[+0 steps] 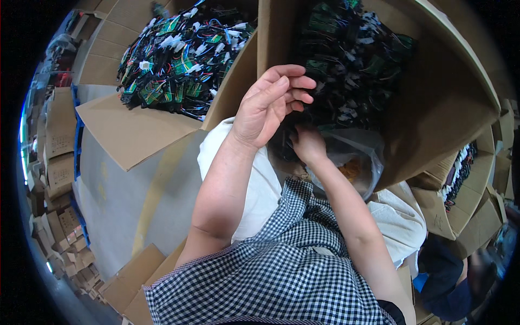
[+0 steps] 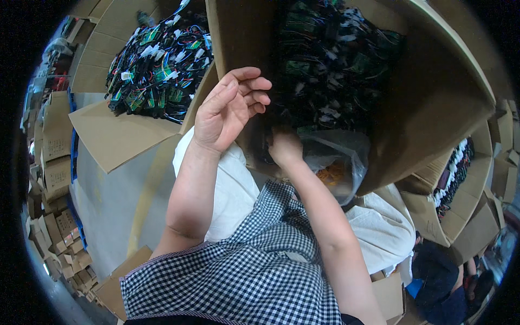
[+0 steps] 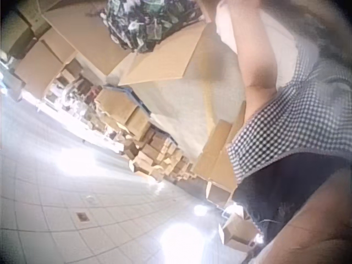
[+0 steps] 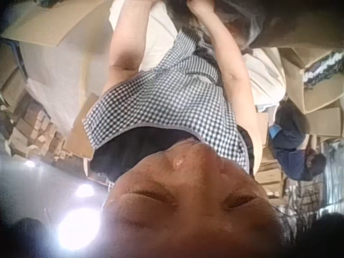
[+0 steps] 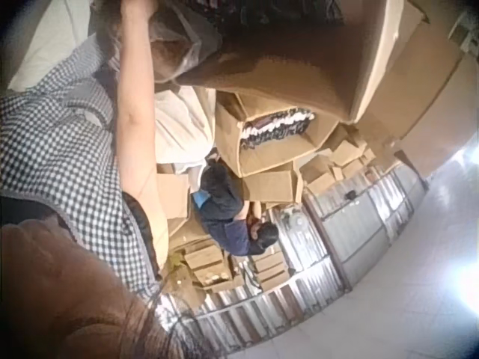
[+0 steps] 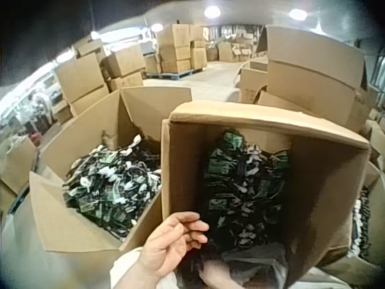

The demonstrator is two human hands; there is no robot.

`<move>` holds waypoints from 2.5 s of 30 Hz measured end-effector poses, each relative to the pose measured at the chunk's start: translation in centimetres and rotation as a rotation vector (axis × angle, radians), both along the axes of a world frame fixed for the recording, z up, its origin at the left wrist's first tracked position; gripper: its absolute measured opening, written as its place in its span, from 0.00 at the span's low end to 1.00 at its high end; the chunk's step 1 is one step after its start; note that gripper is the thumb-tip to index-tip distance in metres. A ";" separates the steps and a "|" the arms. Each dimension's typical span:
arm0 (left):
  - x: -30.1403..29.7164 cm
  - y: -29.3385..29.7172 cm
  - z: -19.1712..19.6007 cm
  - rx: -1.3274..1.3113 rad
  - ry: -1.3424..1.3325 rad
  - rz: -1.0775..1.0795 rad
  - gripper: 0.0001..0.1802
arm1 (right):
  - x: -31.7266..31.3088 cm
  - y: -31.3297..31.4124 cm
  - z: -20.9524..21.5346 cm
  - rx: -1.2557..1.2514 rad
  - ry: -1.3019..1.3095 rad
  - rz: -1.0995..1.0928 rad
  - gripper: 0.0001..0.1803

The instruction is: Picking electronic circuit boards from a bulk container and placing them into individual plastic bags for packaging.

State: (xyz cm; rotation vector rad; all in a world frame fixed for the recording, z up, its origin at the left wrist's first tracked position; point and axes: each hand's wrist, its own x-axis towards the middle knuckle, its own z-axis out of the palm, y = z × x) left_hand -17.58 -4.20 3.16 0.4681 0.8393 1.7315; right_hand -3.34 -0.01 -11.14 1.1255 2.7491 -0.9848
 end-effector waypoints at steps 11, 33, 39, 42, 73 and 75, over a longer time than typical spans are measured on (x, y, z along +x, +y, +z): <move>-1.3 0.2 0.2 0.025 0.051 -0.073 0.25 | -3.9 -0.4 -1.4 -0.095 -0.304 -0.054 0.18; 11.2 -6.0 -1.6 -0.015 -0.238 0.026 0.15 | 11.0 -6.3 15.9 -0.722 1.239 -0.471 0.11; 11.9 -7.8 -1.5 -0.021 -0.076 0.544 0.15 | 14.7 -7.0 15.4 -0.544 1.399 -0.611 0.08; 11.3 -8.4 0.2 0.093 0.073 0.440 0.15 | 15.1 -5.5 17.2 -0.326 1.262 -0.682 0.08; 11.4 -11.7 -0.4 -0.350 -0.037 0.080 0.18 | 18.5 -0.2 0.8 -0.022 0.065 -0.429 0.11; 11.8 -11.5 -0.1 -0.336 -0.052 0.046 0.20 | 18.7 -0.2 -1.7 0.280 -0.150 -0.237 0.08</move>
